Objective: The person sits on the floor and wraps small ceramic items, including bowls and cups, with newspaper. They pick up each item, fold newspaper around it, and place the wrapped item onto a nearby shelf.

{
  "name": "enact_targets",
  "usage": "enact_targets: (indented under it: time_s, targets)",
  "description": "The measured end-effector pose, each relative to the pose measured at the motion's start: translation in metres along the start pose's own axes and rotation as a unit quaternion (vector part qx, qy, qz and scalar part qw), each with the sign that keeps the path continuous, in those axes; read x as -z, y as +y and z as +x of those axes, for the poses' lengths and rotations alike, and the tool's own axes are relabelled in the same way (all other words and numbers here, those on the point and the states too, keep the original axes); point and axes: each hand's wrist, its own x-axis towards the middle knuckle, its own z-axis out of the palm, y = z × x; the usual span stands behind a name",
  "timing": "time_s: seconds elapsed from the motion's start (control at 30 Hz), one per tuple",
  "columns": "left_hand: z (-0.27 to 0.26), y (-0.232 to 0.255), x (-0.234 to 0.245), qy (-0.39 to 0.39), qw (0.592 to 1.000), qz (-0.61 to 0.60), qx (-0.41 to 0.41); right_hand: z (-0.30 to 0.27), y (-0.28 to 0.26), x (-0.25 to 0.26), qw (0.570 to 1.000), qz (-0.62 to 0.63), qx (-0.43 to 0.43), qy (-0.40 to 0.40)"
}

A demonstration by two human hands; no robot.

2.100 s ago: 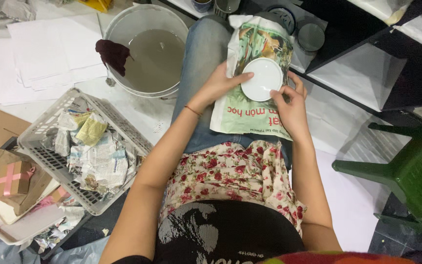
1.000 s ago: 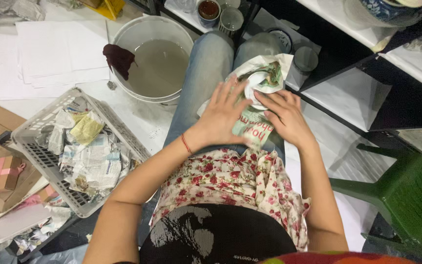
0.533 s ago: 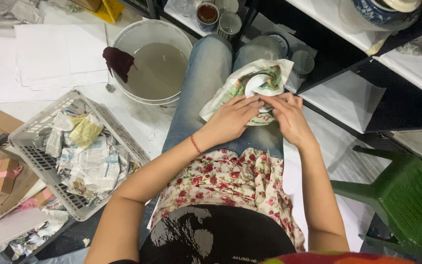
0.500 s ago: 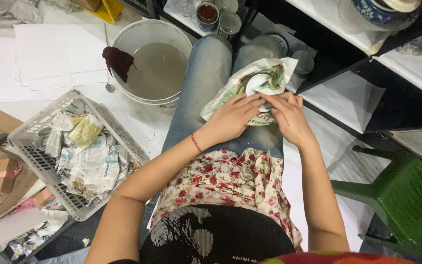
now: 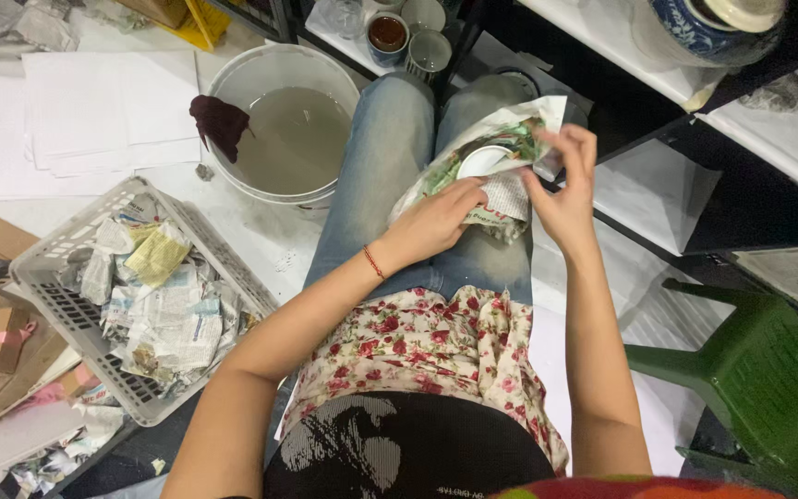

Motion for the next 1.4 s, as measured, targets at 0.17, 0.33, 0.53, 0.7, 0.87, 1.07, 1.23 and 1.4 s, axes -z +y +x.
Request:
enact_targets:
  time_s: [0.17,0.33,0.53,0.7,0.87,1.07,1.23,1.4]
  targets:
    - [0.003,-0.004,0.012,-0.044,0.995,-0.074,0.042,0.023,-0.01,-0.011,0.944,0.305,-0.123,-0.033]
    - [0.007,-0.009,0.022,-0.083,0.989,-0.11,0.048,0.015,-0.008,0.006,0.968,0.104,-0.221,-0.065]
    - [0.023,-0.01,0.023,-0.083,0.989,-0.122,-0.008,0.012,0.038,0.01,0.962,0.154,-0.213,-0.075]
    - [0.028,-0.007,0.025,-0.105,0.987,-0.12,0.015,0.031,0.082,-0.018,0.935,0.237,-0.264,0.02]
    - [0.028,-0.01,0.023,-0.086,0.99,-0.114,0.01,0.026,0.076,-0.014,0.832,0.42,-0.347,0.11]
    - [0.031,-0.012,0.025,-0.086,0.988,-0.128,-0.029,-0.007,0.054,0.011,0.907,0.357,-0.222,-0.019]
    - [0.034,-0.008,0.027,-0.116,0.985,-0.125,-0.006,0.01,0.084,0.009,0.97,0.221,-0.105,-0.001]
    - [0.037,-0.006,0.028,-0.119,0.985,-0.121,0.006,0.022,0.082,0.02,0.965,0.232,-0.122,-0.001]
